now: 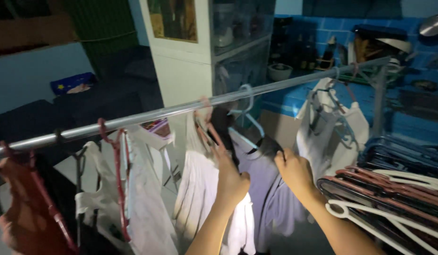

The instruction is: The person takes clothes from a laundry basket, places them on hangers, and hangs them on a metal drying rack. Items handled include a pink top, purple shorts, a white shirt, blue shorts, and a red top.

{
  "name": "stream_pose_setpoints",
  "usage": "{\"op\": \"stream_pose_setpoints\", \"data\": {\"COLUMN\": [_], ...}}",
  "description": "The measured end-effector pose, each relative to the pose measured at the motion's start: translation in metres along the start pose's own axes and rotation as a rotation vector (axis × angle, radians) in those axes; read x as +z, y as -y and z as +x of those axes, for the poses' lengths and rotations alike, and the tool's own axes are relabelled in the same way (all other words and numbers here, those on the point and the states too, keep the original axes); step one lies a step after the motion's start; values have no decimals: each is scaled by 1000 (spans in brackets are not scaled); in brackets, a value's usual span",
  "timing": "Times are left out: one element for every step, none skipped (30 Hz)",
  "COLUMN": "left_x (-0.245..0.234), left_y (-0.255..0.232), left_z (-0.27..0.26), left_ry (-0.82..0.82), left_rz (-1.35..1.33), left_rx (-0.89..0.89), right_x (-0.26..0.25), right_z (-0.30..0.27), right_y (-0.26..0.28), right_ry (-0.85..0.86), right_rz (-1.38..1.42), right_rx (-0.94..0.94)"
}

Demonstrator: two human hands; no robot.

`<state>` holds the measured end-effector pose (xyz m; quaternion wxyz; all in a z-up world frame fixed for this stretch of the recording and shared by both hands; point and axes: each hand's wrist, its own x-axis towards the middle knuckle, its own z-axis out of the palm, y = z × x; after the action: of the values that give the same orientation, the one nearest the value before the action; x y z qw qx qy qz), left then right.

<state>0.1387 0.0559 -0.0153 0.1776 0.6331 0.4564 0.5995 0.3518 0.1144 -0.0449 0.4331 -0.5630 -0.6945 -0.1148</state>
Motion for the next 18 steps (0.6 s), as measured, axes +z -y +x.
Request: {"op": "stream_pose_setpoints", "data": {"left_x": [9,18,27,43,60,77,83,89,94,107,119,130,140,149,159,168,177,186], "left_y": [-3,-7,-10,2,13,25,17,10,3,7,11,15,15,15,15,12,9,6], "left_z": [2,5,8,10,12,15,18,21,24,28,32,36,41,45,49,51,54,57], "left_ry": [7,40,75,81,30,-16,-11,60,136,140,146,151,155,183,212,215,222,230], "left_rz": [-7,-55,-103,-108,-19,68,62,1,-60,-65,-28,9,5,28,51,50,24,-1], "left_rx": [1,-50,-99,-98,37,175,178,51,-75,-71,-44,-19,-16,-38,-59,-58,-87,-114], "right_x": [-3,-6,-9,-9,-9,-9,-5,-2,2,0,-1,-2,-1,0,1,0,-1,-2], "right_z": [3,6,9,11,14,17,20,23,25,29,32,36,39,42,45,48,51,54], "right_y": [-6,-13,-19,-29,-40,-51,-64,-77,-91,-96,-102,-107,-114,-121,-128,-135,-143,-151], "right_ry": [-2,-36,-69,-72,-105,-139,-143,-165,-187,-191,-202,-213,-215,-225,-235,-236,-238,-242], "right_rz": [-8,-43,-78,-83,-112,-140,-146,-162,-178,-183,-202,-219,-224,-238,-252,-255,-262,-270], "right_rx": [5,58,111,115,126,137,141,121,100,102,106,110,112,121,130,132,136,140]}}
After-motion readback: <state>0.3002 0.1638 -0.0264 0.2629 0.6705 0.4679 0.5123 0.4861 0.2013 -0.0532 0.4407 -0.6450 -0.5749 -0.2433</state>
